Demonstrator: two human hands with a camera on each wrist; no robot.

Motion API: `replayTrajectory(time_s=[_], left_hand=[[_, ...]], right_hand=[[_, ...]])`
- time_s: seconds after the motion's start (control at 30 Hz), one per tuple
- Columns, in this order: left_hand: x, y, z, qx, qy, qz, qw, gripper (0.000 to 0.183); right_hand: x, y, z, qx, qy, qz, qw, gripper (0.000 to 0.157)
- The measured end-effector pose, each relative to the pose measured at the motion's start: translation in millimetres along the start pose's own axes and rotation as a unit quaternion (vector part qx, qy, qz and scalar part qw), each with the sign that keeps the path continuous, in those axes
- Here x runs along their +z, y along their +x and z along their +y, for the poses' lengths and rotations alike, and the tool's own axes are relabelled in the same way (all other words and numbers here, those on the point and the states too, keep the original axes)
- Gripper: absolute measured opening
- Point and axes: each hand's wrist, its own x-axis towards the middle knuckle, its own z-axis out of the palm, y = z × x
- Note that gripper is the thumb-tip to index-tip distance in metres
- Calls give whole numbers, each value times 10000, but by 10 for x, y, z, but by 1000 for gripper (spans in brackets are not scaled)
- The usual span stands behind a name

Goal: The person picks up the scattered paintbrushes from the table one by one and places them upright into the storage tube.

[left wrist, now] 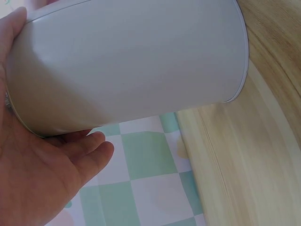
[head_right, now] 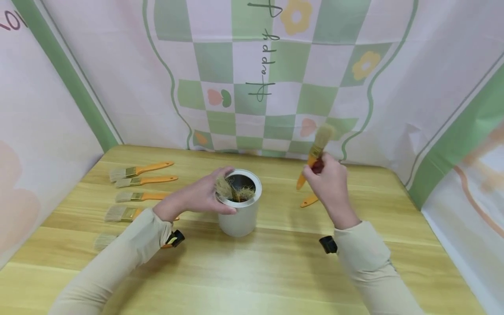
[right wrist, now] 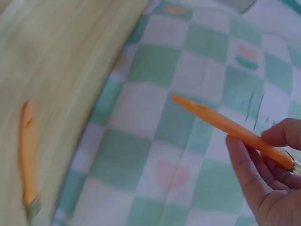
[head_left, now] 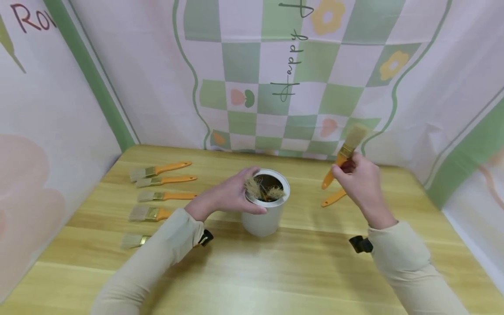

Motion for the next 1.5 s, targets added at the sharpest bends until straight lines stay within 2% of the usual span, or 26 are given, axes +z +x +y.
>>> replayTrajectory(time_s=[0.1, 0.2, 0.33, 0.43, 0.63, 0.77, 0.9, 1.17, 1.3, 1.5], left_hand=[[10, 10, -2, -80, 72, -15, 9999, 111], [13, 15, 9, -150, 114, -60, 9998, 113], [10, 21, 20, -133, 57, -61, 9999, 114], [10, 10, 11, -135, -10, 4, 9999, 114], [40, -58, -33, -108, -10, -3, 9999, 112], [48, -60, -46, 32, -102, 33, 9999, 109], [32, -32, -31, 76, 22, 39, 10000, 109], [10, -9, -3, -17, 120, 9, 9999, 110], [13, -4, -7, -10, 58, 6, 10000, 108], [9, 2, -3, 125, -39, -10, 9999, 103]], right_hand=[[109, 34, -152, -168, 687, 199, 9973, 19], [168, 48, -270, -295, 1328, 312, 9902, 20], [160, 49, -410, -657, 1948, 332, 9781, 19], [157, 37, -520, -921, 2276, 147, 9693, 17], [277, -74, -698, -1561, 2122, -394, 9639, 13], [363, -106, -760, -1716, 2214, -630, 9579, 14], [428, -96, -769, -1781, 2204, -708, 9564, 12], [547, -147, -743, -2169, 1801, -710, 9568, 17], [587, -157, -740, -2210, 1722, -690, 9575, 17], [607, -151, -734, -2024, 1548, -886, 9629, 14]])
